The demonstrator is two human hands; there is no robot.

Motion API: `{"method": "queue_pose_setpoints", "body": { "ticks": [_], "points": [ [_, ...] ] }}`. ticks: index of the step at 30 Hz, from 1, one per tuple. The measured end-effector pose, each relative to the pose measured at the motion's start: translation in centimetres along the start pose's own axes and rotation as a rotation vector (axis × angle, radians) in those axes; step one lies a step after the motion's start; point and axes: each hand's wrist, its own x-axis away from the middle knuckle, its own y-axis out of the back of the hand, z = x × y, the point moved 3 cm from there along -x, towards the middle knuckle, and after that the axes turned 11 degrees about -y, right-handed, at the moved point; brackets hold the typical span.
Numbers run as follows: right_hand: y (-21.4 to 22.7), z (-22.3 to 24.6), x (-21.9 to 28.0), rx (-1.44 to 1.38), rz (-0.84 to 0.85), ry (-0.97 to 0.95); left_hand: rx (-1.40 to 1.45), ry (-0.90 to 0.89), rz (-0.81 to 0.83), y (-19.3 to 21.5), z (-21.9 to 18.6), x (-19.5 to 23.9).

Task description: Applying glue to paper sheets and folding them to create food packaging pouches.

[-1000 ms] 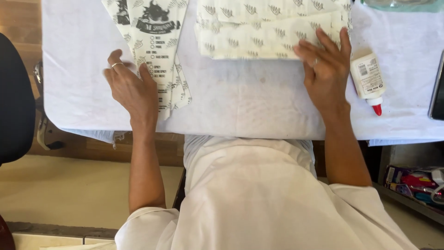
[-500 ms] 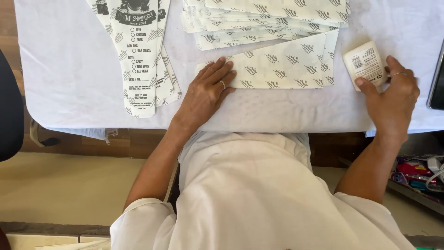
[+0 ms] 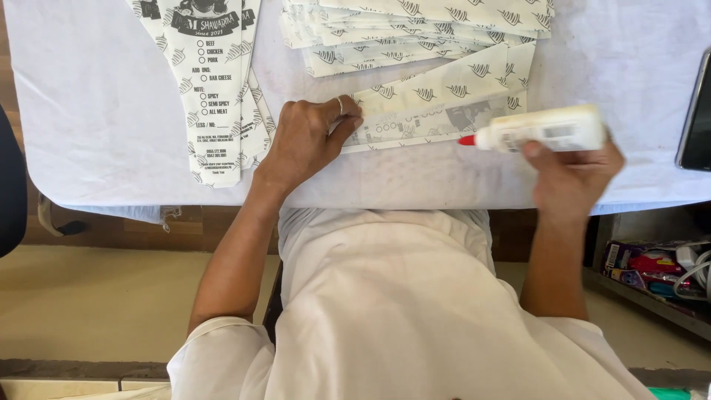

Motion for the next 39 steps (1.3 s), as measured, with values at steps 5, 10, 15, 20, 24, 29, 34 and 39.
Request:
{"method": "queue_pose_setpoints", "body": {
  "ticks": [5, 10, 15, 20, 24, 29, 34, 39],
  "points": [
    [-5.3, -0.2, 1.0, 0.218, 0.15, 0.021, 0.022, 0.036, 0.034, 0.2, -0.1, -0.2],
    [-2.8, -0.6, -0.4, 0.195, 0.075, 0.033, 0.063, 0.081, 0.047, 0.5, -0.1, -0.4],
    [3.4, 1.2, -2.2, 0.174, -0.121, 0.116, 0.125, 0.036, 0.034, 0.7, 0.1, -0.7],
    [4.6, 1.8, -2.0, 0.091, -0.119, 0.102, 0.162, 0.161, 0.074, 0.8, 0.7, -0.7],
    [4.1, 0.7, -2.1, 0.101, -0.096, 0.082, 0.202, 0.181, 0.076, 1.1, 0.6, -0.9],
    [2.2, -0.1, -1.9, 0.109, -0.091, 0.057, 0.264, 0.204, 0.058, 1.3, 0.8, -1.1],
    [-1.8, -2.4, -1.2, 0.014, -0.004, 0.024, 0.356, 0.282, 0.052, 1.6, 1.5, -1.3],
    [-8.3, -1.9, 0.9, 0.094, 0.175, 0.044, 0.47, 0.402, 0.051, 1.7, 2.2, -1.3]
  ]
}}
